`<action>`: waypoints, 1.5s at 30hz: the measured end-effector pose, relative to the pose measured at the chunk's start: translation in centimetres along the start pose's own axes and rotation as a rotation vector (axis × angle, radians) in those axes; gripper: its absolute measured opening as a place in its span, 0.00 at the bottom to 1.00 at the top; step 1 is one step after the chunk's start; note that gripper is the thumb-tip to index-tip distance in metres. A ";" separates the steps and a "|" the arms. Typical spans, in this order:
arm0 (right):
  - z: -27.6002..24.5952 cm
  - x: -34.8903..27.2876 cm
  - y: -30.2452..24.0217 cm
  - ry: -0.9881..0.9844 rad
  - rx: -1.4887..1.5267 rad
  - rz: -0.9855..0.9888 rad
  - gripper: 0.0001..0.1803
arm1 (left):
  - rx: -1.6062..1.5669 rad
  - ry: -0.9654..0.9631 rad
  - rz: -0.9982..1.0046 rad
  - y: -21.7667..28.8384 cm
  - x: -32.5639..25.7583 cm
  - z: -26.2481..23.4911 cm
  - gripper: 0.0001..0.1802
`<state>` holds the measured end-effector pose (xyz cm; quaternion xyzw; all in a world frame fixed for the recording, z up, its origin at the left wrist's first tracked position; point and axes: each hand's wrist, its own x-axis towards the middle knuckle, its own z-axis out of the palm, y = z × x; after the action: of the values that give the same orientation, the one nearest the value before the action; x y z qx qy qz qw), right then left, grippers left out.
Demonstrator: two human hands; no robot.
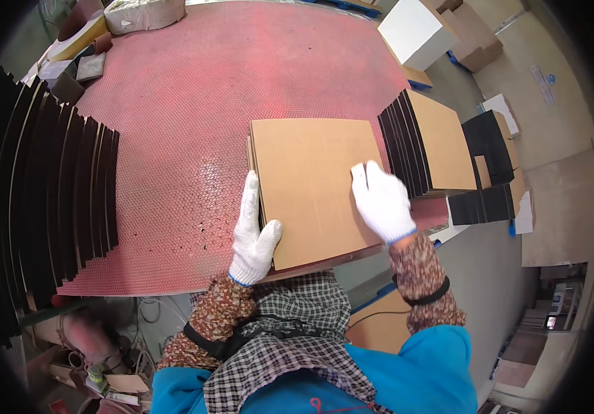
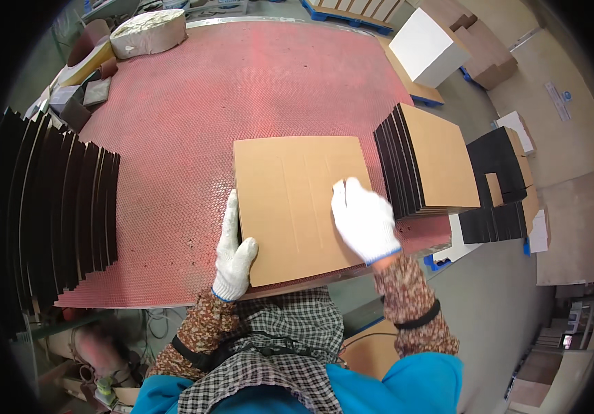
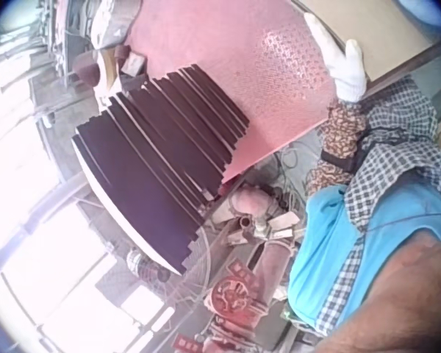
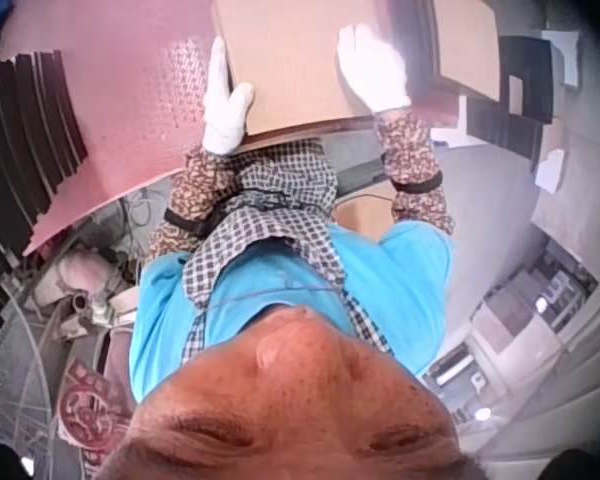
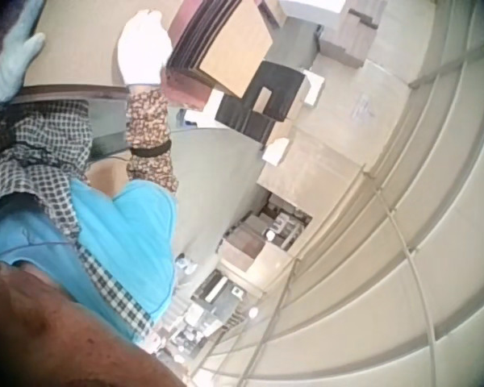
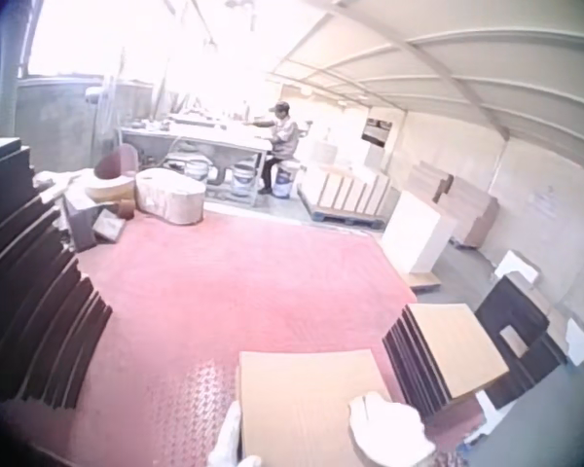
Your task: Inspecting and rubbing the edges of cardboard panels with a block before stacking them at a factory workstation.
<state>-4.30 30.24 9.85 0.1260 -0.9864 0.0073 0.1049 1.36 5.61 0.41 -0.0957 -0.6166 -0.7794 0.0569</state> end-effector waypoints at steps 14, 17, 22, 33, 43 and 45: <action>-1.1 -1.2 0.8 -0.127 -0.141 -0.207 0.12 | 0.086 0.042 0.072 -1.0 0.4 0.0 0.45; -4.6 -5.8 -1.4 -0.280 -0.018 -0.071 0.11 | 0.100 0.064 0.074 -1.1 -0.1 -0.4 0.45; -6.6 -8.5 -3.0 -0.152 0.026 -0.234 0.10 | 0.166 0.060 0.083 -0.6 0.1 -0.2 0.45; -4.0 -3.7 -4.8 -0.237 0.001 -0.078 0.10 | 0.206 0.065 0.083 -0.8 -0.1 -0.4 0.46; 2.3 7.8 -0.7 0.029 -0.244 -0.356 0.12 | 0.124 0.049 0.017 -0.7 0.0 0.0 0.47; 2.0 7.3 -0.8 -0.009 -0.209 -0.316 0.11 | 0.133 0.059 0.053 -1.0 0.1 -0.3 0.46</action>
<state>-11.46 27.52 9.39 0.2677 -0.9502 -0.1122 0.1131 1.03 5.60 -0.57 -0.0850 -0.6623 -0.7374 0.1017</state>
